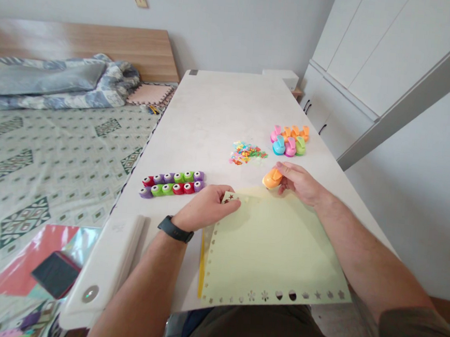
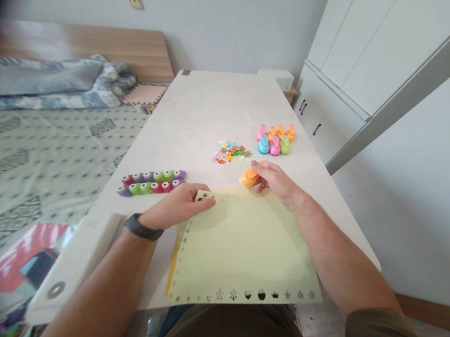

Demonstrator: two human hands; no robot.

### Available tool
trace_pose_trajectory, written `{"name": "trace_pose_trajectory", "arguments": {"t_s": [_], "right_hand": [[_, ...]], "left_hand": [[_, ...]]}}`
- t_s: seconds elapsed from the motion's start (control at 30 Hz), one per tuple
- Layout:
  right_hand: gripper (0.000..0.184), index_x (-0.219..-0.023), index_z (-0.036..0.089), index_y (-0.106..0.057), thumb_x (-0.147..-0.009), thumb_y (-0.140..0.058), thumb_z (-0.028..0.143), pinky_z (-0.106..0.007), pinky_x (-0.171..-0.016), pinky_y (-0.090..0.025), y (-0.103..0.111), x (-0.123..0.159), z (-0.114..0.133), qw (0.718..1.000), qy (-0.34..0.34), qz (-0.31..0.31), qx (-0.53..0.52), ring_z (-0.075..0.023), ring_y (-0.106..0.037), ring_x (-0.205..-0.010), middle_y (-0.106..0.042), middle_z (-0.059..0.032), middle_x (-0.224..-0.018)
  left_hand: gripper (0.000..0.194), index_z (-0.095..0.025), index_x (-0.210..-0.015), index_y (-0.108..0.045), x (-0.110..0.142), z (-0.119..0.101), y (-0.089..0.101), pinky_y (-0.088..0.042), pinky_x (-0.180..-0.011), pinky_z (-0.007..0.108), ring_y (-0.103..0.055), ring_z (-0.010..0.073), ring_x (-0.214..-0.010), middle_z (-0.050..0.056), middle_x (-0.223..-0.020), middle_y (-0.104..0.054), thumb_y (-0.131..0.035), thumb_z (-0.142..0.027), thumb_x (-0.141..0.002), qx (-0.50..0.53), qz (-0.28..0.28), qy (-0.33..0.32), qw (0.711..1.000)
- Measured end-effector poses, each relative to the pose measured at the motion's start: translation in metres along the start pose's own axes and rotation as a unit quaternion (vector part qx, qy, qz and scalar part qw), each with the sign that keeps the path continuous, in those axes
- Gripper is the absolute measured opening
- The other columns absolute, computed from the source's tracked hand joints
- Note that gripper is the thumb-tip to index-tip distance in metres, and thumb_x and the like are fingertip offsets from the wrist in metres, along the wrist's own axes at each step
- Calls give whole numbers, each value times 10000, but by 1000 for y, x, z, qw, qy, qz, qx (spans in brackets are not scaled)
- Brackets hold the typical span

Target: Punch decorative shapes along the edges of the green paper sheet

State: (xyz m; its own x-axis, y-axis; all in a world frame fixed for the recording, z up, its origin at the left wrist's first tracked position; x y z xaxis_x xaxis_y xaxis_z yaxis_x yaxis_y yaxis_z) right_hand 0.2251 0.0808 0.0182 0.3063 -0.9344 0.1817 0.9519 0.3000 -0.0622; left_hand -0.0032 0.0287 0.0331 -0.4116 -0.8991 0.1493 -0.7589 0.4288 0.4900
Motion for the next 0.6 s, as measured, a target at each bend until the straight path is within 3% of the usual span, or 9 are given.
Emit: {"name": "trace_pose_trajectory", "arguments": {"t_s": [0.23,0.43,0.6], "right_hand": [[414,-917,190,-649,-861,-629,601,-310,-606,-544,-5,3,3,1000,-4,18,-16,-209,-670,-762,-729,-86,-888],[417,-930,186,-644,-875,-610,599,-305,-605,-530,-7,5,3,999,-7,32,-20,-216,-675,-777,-723,-85,-897],[417,-914,191,-653,-868,-618,604,-309,-660,-530,-8,6,5,999,0,33,-15,-202,-662,-769,-715,-68,-878]], "left_hand": [[289,-169,-857,-728,5,-11,-6,-357,-469,218,-530,125,-546,19,-684,-653,-641,-440,-810,33,59,-22,997],[334,-168,-828,-777,11,-25,-11,-387,-478,225,-551,140,-557,24,-627,-653,-691,-484,-765,41,109,-57,992],[282,-197,-827,-797,14,-32,-15,-462,-575,228,-616,161,-655,33,-696,-709,-741,-456,-730,12,146,-84,986]]}}
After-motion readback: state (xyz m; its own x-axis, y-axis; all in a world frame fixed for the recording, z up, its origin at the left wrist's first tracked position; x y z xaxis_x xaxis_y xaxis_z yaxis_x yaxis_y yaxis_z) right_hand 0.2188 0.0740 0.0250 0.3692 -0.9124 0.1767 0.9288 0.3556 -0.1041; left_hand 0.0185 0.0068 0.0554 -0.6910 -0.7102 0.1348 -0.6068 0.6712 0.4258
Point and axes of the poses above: each hand's wrist, its own x-axis away from the middle knuckle, its own y-axis out of the back of the hand, z = x × y, the point moved 7 cm from there along -x, towards the middle knuckle
